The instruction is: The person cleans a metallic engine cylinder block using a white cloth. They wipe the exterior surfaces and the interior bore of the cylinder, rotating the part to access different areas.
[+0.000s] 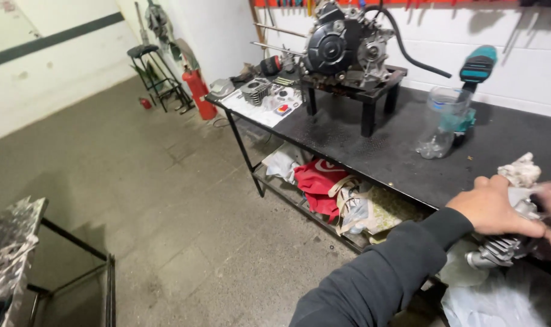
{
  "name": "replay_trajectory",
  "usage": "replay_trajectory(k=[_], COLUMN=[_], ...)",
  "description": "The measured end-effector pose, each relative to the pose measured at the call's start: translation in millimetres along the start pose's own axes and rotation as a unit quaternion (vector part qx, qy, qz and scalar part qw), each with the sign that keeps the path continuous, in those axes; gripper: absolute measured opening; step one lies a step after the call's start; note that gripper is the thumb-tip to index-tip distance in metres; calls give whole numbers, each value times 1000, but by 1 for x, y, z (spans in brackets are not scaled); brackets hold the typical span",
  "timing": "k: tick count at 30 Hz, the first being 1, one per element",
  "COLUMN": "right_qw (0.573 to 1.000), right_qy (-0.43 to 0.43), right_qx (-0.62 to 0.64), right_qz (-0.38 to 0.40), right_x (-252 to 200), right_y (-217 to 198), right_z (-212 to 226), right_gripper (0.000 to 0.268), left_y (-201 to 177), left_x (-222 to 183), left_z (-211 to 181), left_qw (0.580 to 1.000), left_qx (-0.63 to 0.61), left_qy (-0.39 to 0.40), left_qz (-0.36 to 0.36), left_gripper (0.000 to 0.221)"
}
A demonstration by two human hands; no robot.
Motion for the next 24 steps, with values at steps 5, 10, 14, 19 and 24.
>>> replay_trajectory(k=[5, 10, 14, 19, 24], right_qw=[995, 989, 958, 989, 869], right_qy=[-63, -67, -65, 12, -80], right_qx=[10, -31, -264, -81, -483], right_qz=[-81, -126, -88, -121, -65], right_x=[-29, -30, -40, -35, -25], right_y=[-17, -28, -39, -37, -68], right_z=[98, 172, 163, 190, 300], right_gripper=[86, 87, 81, 90, 77], left_y=[-6, -12, -13, -17, -22], left_x=[-10, -13, -19, -18, -43], left_z=[-7, -12, -11, -12, -15], left_qw=[999, 1000, 999, 999, 999], left_qx=[0, -2, -11, -4, -33], left_qy=[-8, -10, -16, -19, 3], left_qz=[-32, -26, -35, -34, -20], left_gripper=[134, 131, 128, 126, 114])
Point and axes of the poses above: each hand's wrist, its own x-axis towards the middle knuckle, its own y-axis out of the palm, z = x × y, the point moved 1 cm from there along x, towards the middle knuckle, and after that the axes turned 3 degrees about -y, right-handed, at the moved point
